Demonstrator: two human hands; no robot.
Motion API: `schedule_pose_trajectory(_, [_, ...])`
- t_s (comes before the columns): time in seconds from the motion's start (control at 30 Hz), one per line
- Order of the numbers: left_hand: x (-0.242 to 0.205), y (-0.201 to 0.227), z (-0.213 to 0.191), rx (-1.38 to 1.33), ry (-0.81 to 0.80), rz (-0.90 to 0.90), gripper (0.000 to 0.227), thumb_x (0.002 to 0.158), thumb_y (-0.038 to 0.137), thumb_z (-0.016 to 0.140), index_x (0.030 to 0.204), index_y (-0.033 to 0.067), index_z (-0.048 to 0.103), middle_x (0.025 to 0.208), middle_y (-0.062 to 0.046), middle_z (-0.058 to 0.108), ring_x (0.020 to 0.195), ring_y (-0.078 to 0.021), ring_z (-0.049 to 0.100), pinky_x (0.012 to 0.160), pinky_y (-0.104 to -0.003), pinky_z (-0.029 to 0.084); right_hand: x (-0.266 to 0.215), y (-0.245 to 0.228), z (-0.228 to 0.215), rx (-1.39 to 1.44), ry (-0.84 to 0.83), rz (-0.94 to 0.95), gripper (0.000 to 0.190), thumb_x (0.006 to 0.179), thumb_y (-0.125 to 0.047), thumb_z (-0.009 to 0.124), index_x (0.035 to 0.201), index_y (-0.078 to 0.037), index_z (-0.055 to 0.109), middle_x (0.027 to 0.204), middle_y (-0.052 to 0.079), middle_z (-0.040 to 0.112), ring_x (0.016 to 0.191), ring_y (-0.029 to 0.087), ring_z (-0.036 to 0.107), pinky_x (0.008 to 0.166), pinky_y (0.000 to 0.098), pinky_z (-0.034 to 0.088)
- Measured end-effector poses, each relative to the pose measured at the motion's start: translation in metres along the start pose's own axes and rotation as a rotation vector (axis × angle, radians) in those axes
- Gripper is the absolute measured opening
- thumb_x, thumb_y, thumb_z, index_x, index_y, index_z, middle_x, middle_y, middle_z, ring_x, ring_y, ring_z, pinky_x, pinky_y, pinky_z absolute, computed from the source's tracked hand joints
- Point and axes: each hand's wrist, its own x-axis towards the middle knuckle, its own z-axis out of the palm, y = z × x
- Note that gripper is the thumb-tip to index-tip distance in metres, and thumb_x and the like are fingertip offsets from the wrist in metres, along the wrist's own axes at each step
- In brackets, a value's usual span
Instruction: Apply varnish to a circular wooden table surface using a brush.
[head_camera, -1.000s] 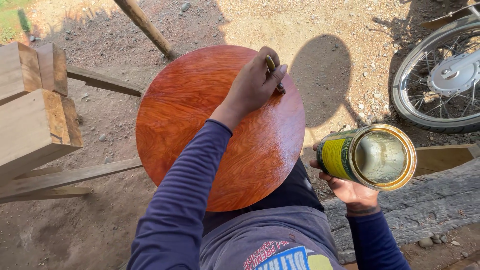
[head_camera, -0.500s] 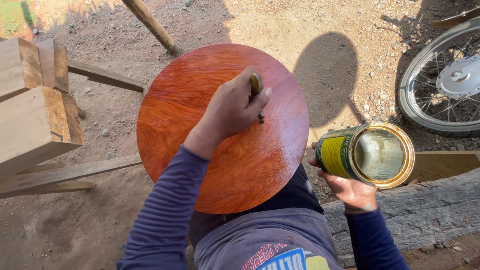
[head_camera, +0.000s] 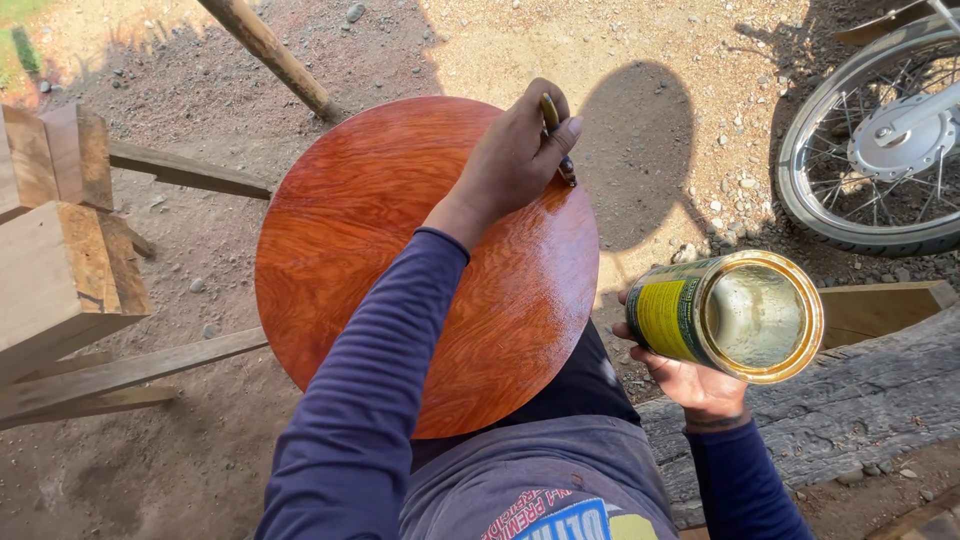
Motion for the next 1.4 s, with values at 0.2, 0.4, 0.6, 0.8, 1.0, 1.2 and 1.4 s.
schedule_pose_trajectory(0.2, [-0.027, 0.018, -0.039, 0.129, -0.072, -0.053, 0.022, 0.105, 0.022, 0.064, 0.104, 0.0042, 0.05, 0.077, -0.013, 0.062, 0.071, -0.0253, 0.066, 0.067, -0.039, 0.053, 0.004, 0.001, 0.013, 0.115, -0.093, 0.05, 0.077, 0.109, -0.051, 0.054, 0.164, -0.001, 0.033, 0.159, 0.036, 0.038, 0.128, 0.059, 0.054, 0.091, 0.0522, 0.06])
schedule_pose_trajectory(0.4, [-0.05, 0.021, -0.085, 0.203, -0.052, -0.132, 0.019, 0.102, 0.02, 0.063, 0.097, 0.0046, 0.053, 0.075, -0.01, 0.064, 0.069, -0.0242, 0.066, 0.065, -0.039, 0.052, 0.008, -0.001, -0.005, -0.003, -0.035, 0.005, 0.071, 0.111, -0.048, 0.056, 0.163, -0.004, 0.036, 0.158, 0.039, 0.036, 0.128, 0.059, 0.053, 0.096, 0.057, 0.058])
schedule_pose_trajectory(0.6, [-0.039, 0.029, -0.071, 0.206, 0.045, -0.151, 0.02, 0.101, 0.02, 0.066, 0.096, 0.0052, 0.054, 0.073, -0.011, 0.064, 0.065, -0.0262, 0.066, 0.06, -0.038, 0.052, 0.012, 0.003, -0.004, 0.043, -0.025, 0.006, 0.072, 0.11, -0.043, 0.058, 0.162, 0.001, 0.035, 0.156, 0.041, 0.037, 0.128, 0.063, 0.051, 0.099, 0.0621, 0.055])
schedule_pose_trajectory(0.8, [-0.019, 0.038, -0.013, 0.024, -0.028, 0.025, 0.021, 0.104, 0.022, 0.064, 0.104, 0.0065, 0.051, 0.076, -0.009, 0.065, 0.069, -0.0213, 0.069, 0.064, -0.036, 0.054, 0.007, 0.002, -0.003, 0.014, -0.044, -0.013, 0.073, 0.109, -0.045, 0.057, 0.163, -0.001, 0.035, 0.158, 0.04, 0.036, 0.129, 0.061, 0.052, 0.098, 0.0589, 0.057])
schedule_pose_trajectory(1.0, [-0.029, 0.029, -0.012, 0.038, -0.077, -0.041, 0.02, 0.103, 0.02, 0.066, 0.102, 0.0061, 0.051, 0.076, -0.009, 0.062, 0.068, -0.0207, 0.063, 0.065, -0.036, 0.052, 0.001, 0.001, 0.004, -0.011, -0.048, 0.017, 0.076, 0.108, -0.051, 0.056, 0.162, -0.002, 0.036, 0.16, 0.034, 0.039, 0.124, 0.056, 0.058, 0.089, 0.0475, 0.06])
schedule_pose_trajectory(1.2, [-0.064, 0.031, -0.05, 0.056, -0.065, -0.082, 0.018, 0.104, 0.017, 0.065, 0.101, 0.0045, 0.053, 0.079, -0.009, 0.062, 0.073, -0.0204, 0.063, 0.069, -0.035, 0.052, 0.003, 0.003, -0.006, -0.043, 0.012, 0.003, 0.077, 0.107, -0.053, 0.057, 0.163, -0.003, 0.037, 0.157, 0.036, 0.041, 0.123, 0.056, 0.058, 0.089, 0.0495, 0.06])
schedule_pose_trajectory(1.4, [-0.107, 0.048, -0.087, 0.119, -0.039, -0.202, 0.015, 0.102, 0.016, 0.064, 0.1, 0.004, 0.055, 0.082, -0.01, 0.064, 0.076, -0.0198, 0.067, 0.071, -0.033, 0.053, 0.017, 0.005, -0.007, -0.113, 0.054, -0.028, 0.075, 0.106, -0.053, 0.058, 0.158, 0.0, 0.043, 0.151, 0.037, 0.047, 0.121, 0.061, 0.058, 0.088, 0.0554, 0.061])
